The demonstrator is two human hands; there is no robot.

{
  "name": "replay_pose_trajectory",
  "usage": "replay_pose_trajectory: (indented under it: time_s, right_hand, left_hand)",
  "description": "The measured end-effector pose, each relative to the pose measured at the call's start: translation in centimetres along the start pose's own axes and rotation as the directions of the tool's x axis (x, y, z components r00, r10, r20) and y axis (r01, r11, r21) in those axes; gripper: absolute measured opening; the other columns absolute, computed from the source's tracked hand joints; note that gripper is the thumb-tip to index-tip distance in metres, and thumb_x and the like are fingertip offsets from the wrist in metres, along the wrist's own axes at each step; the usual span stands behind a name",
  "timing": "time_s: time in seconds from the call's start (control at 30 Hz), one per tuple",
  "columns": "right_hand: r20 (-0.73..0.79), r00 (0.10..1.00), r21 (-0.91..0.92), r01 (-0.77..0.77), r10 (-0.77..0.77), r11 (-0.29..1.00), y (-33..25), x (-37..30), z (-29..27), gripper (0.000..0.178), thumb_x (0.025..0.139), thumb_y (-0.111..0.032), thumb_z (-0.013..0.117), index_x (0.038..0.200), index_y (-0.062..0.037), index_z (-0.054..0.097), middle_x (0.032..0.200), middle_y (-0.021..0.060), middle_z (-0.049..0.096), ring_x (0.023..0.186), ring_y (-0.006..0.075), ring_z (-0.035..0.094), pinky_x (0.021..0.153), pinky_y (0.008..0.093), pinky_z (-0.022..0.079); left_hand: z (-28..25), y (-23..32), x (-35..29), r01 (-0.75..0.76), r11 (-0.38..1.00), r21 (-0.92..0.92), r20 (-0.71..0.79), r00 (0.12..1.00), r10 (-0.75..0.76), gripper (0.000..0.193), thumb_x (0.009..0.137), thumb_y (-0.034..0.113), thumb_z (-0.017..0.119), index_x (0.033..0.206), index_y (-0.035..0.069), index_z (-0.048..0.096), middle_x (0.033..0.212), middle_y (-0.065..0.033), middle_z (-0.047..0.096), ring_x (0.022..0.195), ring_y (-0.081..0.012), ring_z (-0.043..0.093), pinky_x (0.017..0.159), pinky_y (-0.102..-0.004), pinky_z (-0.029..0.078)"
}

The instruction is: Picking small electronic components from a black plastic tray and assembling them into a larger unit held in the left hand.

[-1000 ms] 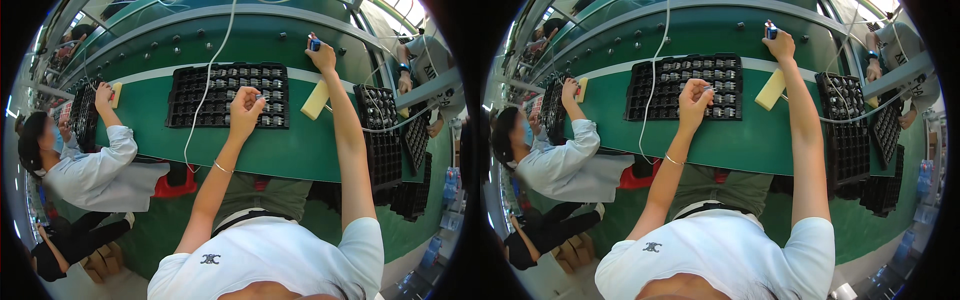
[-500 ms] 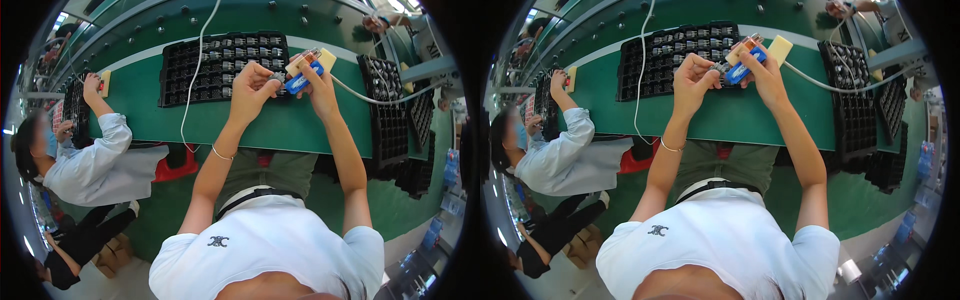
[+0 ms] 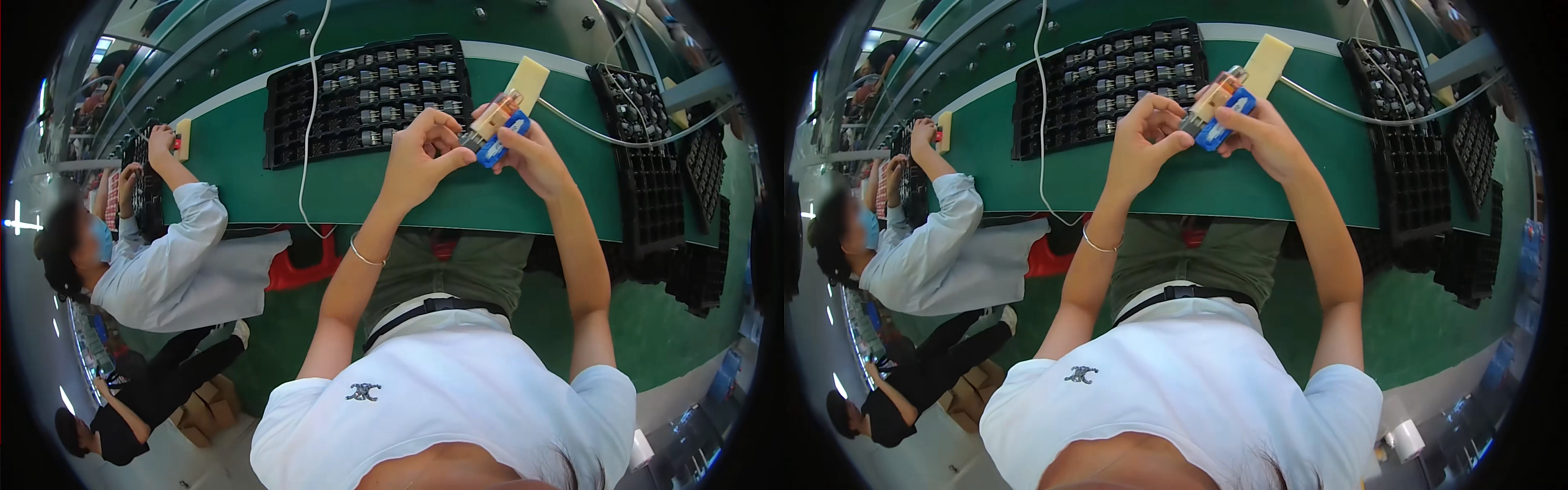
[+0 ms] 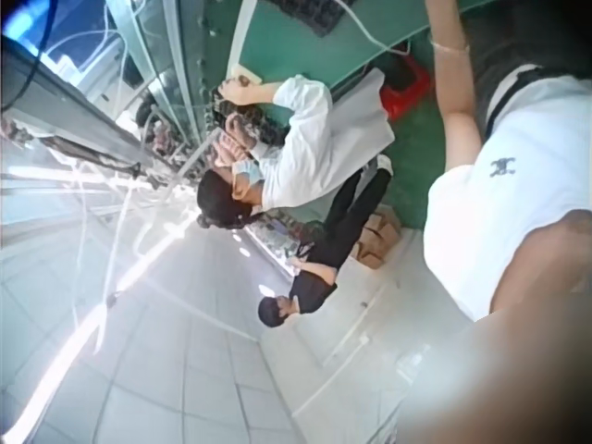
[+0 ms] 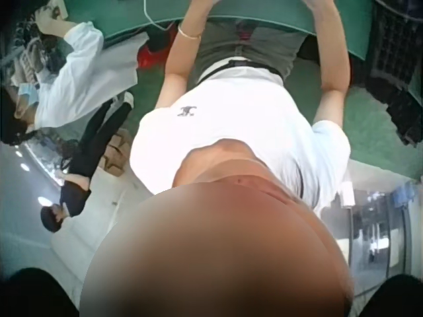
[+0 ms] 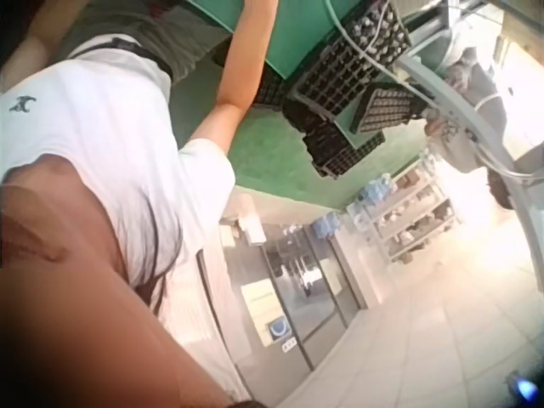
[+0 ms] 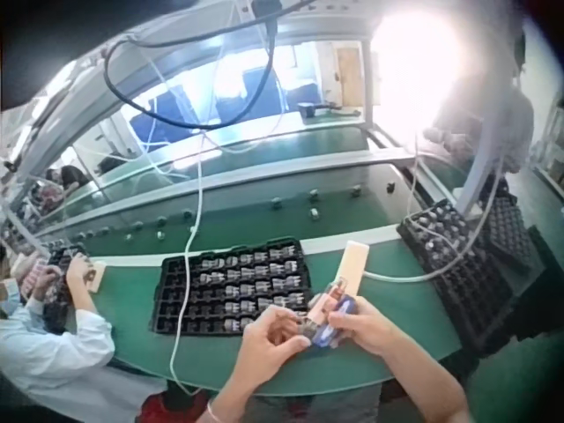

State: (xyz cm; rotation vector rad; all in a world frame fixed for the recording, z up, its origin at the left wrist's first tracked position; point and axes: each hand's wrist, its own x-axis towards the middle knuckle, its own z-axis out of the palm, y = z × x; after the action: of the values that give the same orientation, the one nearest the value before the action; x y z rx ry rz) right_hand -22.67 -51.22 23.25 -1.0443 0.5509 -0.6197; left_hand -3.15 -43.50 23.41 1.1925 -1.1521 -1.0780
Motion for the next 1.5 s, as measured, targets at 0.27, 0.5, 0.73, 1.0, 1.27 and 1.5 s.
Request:
replay_pose_trajectory:
  time_s: [0.27,0.5,0.73,1.0,1.27,1.5]
  right_hand:
    - [-0.43,0.799,-0.598,0.097,-0.42,0.796,-1.5,2.0,-10.0,0.045,0.088,-0.027,0.068,0.122,-0.0003,0.057,0.099,0.0049,0.063,0.08,0.0066,0.061,0.062,0.0203,0.05]
    - [-0.264,0.771,-0.884,0.047,-0.58,0.466,-2.2,3.0,-8.0,0.057,0.082,-0.03,0.074,0.127,0.0011,0.056,0.089,0.0056,0.063,0.071,0.0086,0.055,0.063,0.0252,0.048]
    - [-0.186,0.671,-0.946,0.074,-0.718,0.314,-1.5,3.4,-7.6,0.048,0.078,-0.029,0.079,0.112,0.0002,0.062,0.075,0.0044,0.058,0.061,0.0103,0.05,0.056,0.0257,0.044]
    - [-0.224,0.684,-0.935,0.051,-0.694,0.352,-1.5,3.4,-7.4,0.041,0.078,-0.03,0.076,0.109,-0.0054,0.065,0.085,0.0069,0.063,0.063,0.0187,0.06,0.062,0.0308,0.05]
    - [-0.211,0.682,-0.941,0.052,-0.7,0.335,-1.7,3.6,-7.4,0.04,0.078,-0.031,0.076,0.106,-0.004,0.064,0.084,0.0087,0.062,0.065,0.021,0.061,0.062,0.0322,0.05]
    - [-0.087,0.699,-0.976,0.082,-0.709,0.201,-2.8,6.5,-9.2,0.043,0.077,-0.028,0.075,0.11,-0.0014,0.064,0.08,0.0096,0.064,0.067,0.0163,0.061,0.064,0.0296,0.05]
  left_hand:
    - [-8.9,-0.1,0.5,0.204,0.361,0.91,-0.309,0.914,0.261,0.033,0.079,0.034,0.074,0.074,0.003,0.064,0.062,-0.0111,0.063,0.057,-0.0254,0.061,0.054,-0.0358,0.046]
    - [-8.0,-0.9,2.3,0.284,0.257,0.924,-0.34,0.917,0.208,0.032,0.079,0.036,0.07,0.073,0.005,0.066,0.065,-0.0115,0.065,0.063,-0.0296,0.064,0.059,-0.0394,0.049]
    - [-7.7,-0.5,2.6,0.309,0.362,0.879,-0.394,0.9,0.186,0.023,0.078,0.028,0.069,0.073,0.005,0.067,0.064,-0.0109,0.065,0.061,-0.03,0.064,0.059,-0.0391,0.05]
    - [-6.7,-0.6,2.9,-0.01,0.992,0.124,-0.258,0.965,0.042,0.008,0.085,0.009,0.068,0.087,0.001,0.069,0.072,0.0012,0.064,0.063,-0.0048,0.059,0.053,-0.0174,0.039]
    - [-3.0,-2.2,4.0,-0.034,0.999,0.007,-0.164,0.986,0.034,0.015,0.088,0.003,0.062,0.102,-0.001,0.064,0.085,-0.0035,0.065,0.068,-0.0059,0.059,0.059,-0.0185,0.045]
    - [-2.5,-2.7,4.0,-0.108,0.99,0.094,-0.196,0.973,0.125,0.014,0.092,0.008,0.058,0.103,0.002,0.065,0.072,0.004,0.058,0.06,-0.0009,0.049,0.05,-0.0155,0.033]
